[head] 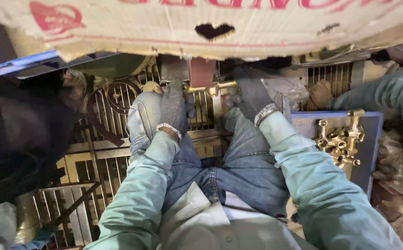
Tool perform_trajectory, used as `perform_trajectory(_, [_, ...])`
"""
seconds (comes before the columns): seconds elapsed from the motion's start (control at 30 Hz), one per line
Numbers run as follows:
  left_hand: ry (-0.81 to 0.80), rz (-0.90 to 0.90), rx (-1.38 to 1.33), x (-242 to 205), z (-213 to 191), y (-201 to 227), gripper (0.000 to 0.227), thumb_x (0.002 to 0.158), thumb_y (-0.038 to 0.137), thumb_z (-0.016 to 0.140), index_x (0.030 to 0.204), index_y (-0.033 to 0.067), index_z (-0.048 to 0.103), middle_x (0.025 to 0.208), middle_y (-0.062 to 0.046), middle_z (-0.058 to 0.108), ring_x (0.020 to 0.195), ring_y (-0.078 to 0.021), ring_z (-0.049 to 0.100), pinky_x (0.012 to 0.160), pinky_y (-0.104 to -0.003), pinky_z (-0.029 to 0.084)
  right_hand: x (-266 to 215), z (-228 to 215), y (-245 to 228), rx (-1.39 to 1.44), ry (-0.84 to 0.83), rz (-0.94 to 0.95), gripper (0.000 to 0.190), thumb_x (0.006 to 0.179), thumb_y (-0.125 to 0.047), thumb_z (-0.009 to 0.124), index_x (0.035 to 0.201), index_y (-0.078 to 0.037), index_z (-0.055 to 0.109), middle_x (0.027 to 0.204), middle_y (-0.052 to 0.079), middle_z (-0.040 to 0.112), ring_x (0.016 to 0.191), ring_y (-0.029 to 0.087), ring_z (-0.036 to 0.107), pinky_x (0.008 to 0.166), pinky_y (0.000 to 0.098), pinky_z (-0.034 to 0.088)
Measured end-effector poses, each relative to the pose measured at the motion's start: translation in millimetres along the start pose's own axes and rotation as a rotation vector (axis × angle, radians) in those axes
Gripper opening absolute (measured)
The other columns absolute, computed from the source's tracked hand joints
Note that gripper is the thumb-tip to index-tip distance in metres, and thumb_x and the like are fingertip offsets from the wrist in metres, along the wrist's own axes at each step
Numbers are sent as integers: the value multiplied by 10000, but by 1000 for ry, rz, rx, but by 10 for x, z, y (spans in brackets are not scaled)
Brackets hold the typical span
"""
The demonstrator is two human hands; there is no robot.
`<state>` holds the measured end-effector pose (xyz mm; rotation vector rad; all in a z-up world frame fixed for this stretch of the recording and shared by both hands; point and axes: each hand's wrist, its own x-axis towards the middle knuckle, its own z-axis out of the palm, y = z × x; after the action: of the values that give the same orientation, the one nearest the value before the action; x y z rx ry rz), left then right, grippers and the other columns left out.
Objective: The person sits on a metal grate floor and repeatedly rubs brass-colored metal parts against a moving sanding belt. They handle the parts one at a time, rotating them to sand different surfaces, and place the finished pieces into a blue tray.
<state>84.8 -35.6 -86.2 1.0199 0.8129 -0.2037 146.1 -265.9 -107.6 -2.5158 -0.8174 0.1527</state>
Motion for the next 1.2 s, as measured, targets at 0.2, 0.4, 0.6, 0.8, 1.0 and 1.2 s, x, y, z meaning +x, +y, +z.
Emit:
perform_trajectory(0.2, [-203,403,-45,-711,-24,192,434,1026,199,558,1410,62,409,876,-50,552,563,-115,514,456,-278,447,-284,-403,-548,1510,187,374,238,1134,-143,513,1235,29,644,861,78,629,680,140,584,623,282,502])
perform_trajectory(0.4, [-416,504,69,-1261,-358,446,448,1010,115,593,1425,68,430,1052,-22,600,800,-118,631,677,-292,595,-456,-727,-967,778,152,113,231,1029,-141,559,1214,-2,551,900,84,632,713,141,618,690,310,569])
perform_trajectory(0.6, [-355,274,-60,-1033,-637,331,338,1011,199,657,1312,97,542,838,-8,527,677,-109,536,603,-307,543,-233,-287,-1181,1328,108,765,316,1024,-326,500,1079,-27,588,781,43,624,553,144,623,461,355,548])
perform_trajectory(0.8, [-243,148,-74,-794,-758,258,242,1012,237,662,1184,100,561,770,-3,497,589,-101,478,504,-278,447,-58,-35,-1023,1330,43,689,390,1067,-397,492,1062,-34,636,744,60,631,522,130,550,574,346,614])
perform_trajectory(1.0, [-137,271,106,-658,-445,274,267,972,178,657,1195,131,519,805,3,572,559,-111,558,470,-260,474,185,218,-626,326,-228,200,266,777,-146,743,988,-20,641,832,65,670,660,159,617,671,344,573])
perform_trajectory(1.2, [-54,280,221,-779,-391,465,219,938,125,668,1134,73,587,724,-34,584,531,-120,578,473,-262,493,166,264,-543,251,-146,144,254,730,-123,844,918,-36,697,839,51,699,734,166,643,711,358,574])
